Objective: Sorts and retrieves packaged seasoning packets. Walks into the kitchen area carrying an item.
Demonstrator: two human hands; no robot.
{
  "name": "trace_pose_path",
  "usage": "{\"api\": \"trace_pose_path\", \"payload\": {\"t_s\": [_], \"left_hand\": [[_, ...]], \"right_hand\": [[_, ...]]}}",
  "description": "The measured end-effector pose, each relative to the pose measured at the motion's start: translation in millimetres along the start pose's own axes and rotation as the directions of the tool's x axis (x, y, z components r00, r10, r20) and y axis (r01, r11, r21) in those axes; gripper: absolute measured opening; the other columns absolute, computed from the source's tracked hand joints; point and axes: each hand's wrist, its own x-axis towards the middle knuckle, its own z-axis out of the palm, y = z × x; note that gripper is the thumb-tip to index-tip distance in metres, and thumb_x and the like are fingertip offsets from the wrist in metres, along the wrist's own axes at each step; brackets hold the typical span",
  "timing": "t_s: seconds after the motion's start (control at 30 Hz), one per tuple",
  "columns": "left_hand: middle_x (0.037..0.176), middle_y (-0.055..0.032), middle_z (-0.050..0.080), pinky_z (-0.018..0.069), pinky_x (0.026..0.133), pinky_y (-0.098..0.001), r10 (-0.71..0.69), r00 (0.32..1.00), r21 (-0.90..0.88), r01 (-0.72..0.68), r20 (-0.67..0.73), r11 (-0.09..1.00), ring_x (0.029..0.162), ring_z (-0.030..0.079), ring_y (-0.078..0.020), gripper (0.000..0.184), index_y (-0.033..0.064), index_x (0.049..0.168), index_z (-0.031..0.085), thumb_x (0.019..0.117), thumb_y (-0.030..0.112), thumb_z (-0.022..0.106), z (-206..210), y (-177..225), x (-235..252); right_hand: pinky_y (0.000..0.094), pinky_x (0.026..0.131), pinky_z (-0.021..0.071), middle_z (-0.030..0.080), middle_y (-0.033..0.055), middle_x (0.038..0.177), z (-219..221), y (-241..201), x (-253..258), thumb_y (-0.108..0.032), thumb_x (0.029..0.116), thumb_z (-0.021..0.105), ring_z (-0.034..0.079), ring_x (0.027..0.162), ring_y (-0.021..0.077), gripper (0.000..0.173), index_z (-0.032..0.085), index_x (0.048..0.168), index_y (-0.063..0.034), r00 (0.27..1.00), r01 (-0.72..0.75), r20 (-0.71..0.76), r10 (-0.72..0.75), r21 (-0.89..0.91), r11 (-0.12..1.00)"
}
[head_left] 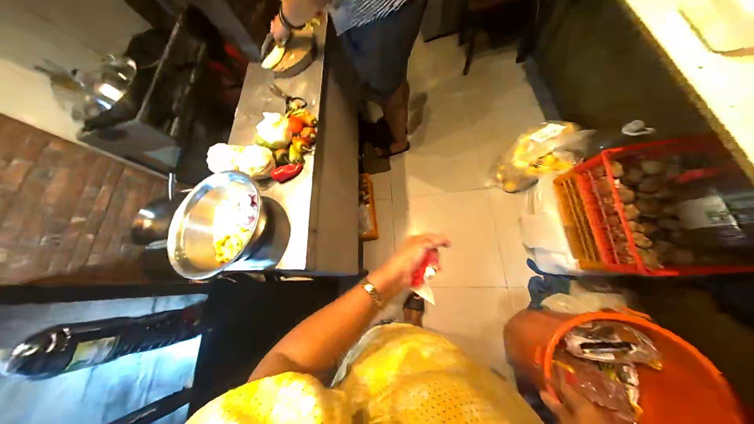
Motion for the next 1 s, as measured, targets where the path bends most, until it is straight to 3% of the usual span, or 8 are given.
{"api": "trace_pose_path", "payload": {"t_s": [0.2,0.37,0.5,0.67,0.77,0.87,0.93,1.0], "left_hand": [[0.063,0.0033,0.049,0.0455,0.046,-0.0206,-0.013,0.953,-0.179,-0.044,-0.303,0.983,0.047,0.048,-0.0061,0.02,0.0043,0.109,0.059,0.1081,0.021,0.047,-127.6,-9.6,2.9],[0.061,0.0027,0.047,0.0451,0.044,-0.0218,-0.138,0.904,-0.352,-0.015,-0.404,0.936,0.046,0.047,-0.0076,0.022,0.0048,0.106,0.06,0.1085,0.021,0.045,-151.5,-31.7,-5.8],[0.06,0.0018,0.048,0.0468,0.043,-0.0229,-0.149,0.854,-0.451,-0.109,-0.498,0.886,0.045,0.048,-0.0079,0.025,0.0041,0.106,0.06,0.1094,0.022,0.043,-163.2,-12.8,0.1],[0.059,0.003,0.048,0.0482,0.044,-0.0227,0.024,0.814,-0.451,-0.346,-0.58,0.823,0.045,0.049,-0.007,0.023,0.0079,0.103,0.058,0.1091,0.019,0.039,-179.4,48.0,14.6],[0.059,0.0046,0.052,0.0491,0.047,-0.0212,0.444,0.787,-0.366,-0.601,-0.428,0.711,0.047,0.052,-0.0058,0.021,0.0122,0.106,0.064,0.1025,0.014,0.043,-180.7,96.2,9.3],[0.066,0.0056,0.061,0.0505,0.053,-0.0205,0.821,0.571,-0.38,-0.762,-0.01,0.525,0.054,0.058,-0.005,0.019,0.0159,0.114,0.069,0.0989,0.023,0.06,-168.2,170.2,-7.9],[0.069,0.0064,0.063,0.0531,0.058,-0.0199,0.892,0.431,-0.347,-0.823,0.135,0.45,0.06,0.062,-0.0043,0.017,0.0144,0.105,0.07,0.0981,0.029,0.064,-139.5,225.1,-24.9],[0.071,0.0053,0.062,0.0524,0.064,-0.0226,0.893,0.404,-0.179,-0.881,0.201,0.438,0.065,0.061,-0.0054,0.027,0.0142,0.091,0.067,0.1008,0.038,0.059,-104.2,269.0,-42.8]], "right_hand": [[0.067,0.11,0.0401,0.059,0.0346,0.134,-11.4,-69.7,84.5,-0.022,0.1045,0.06,0.057,0.127,0.0515,0.045,0.058,0.139,0.0072,0.999,0.008,0.035,-0.002,-0.173,0.985],[0.0614,0.11,0.0434,0.063,0.0292,0.131,-32.9,-120.3,134.4,-0.021,0.1047,0.06,0.06,0.125,0.045,0.043,0.058,0.14,0.0029,0.985,0.108,0.165,-0.055,-0.334,0.936],[0.0617,0.111,0.0419,0.06,0.0258,0.14,-59.8,-167.2,177.6,-0.026,0.1063,0.057,0.057,0.13,0.0431,0.045,0.057,0.144,-0.0018,0.974,0.149,0.223,-0.039,-0.501,0.853],[0.0566,0.115,0.0405,0.056,0.0226,0.147,-95.7,-237.4,240.9,-0.027,0.1064,0.057,0.054,0.136,0.0393,0.046,0.056,0.146,-0.003,0.954,0.243,0.275,-0.117,-0.485,0.84],[0.0565,0.114,0.0417,0.057,0.0227,0.146,-125.5,-268.6,276.4,-0.026,0.1062,0.058,0.055,0.135,0.0392,0.045,0.056,0.144,-0.0021,0.934,0.327,0.288,-0.213,-0.441,0.836],[0.0569,0.114,0.0417,0.057,0.022,0.146,-160.7,-286.8,310.8,-0.026,0.1062,0.058,0.056,0.135,0.0388,0.045,0.056,0.145,-0.0022,0.931,0.332,0.297,-0.21,-0.458,0.824],[0.0556,0.115,0.0406,0.056,0.0221,0.147,-184.2,-293.5,336.7,-0.026,0.1064,0.057,0.054,0.136,0.0382,0.046,0.055,0.145,-0.0018,0.935,0.314,0.311,-0.168,-0.51,0.801],[0.0566,0.116,0.0399,0.056,0.0235,0.146,-204.6,-296.4,363.4,-0.026,0.1062,0.057,0.054,0.137,0.0393,0.046,0.055,0.145,-0.0007,0.938,0.296,0.325,-0.119,-0.578,0.76]]}}
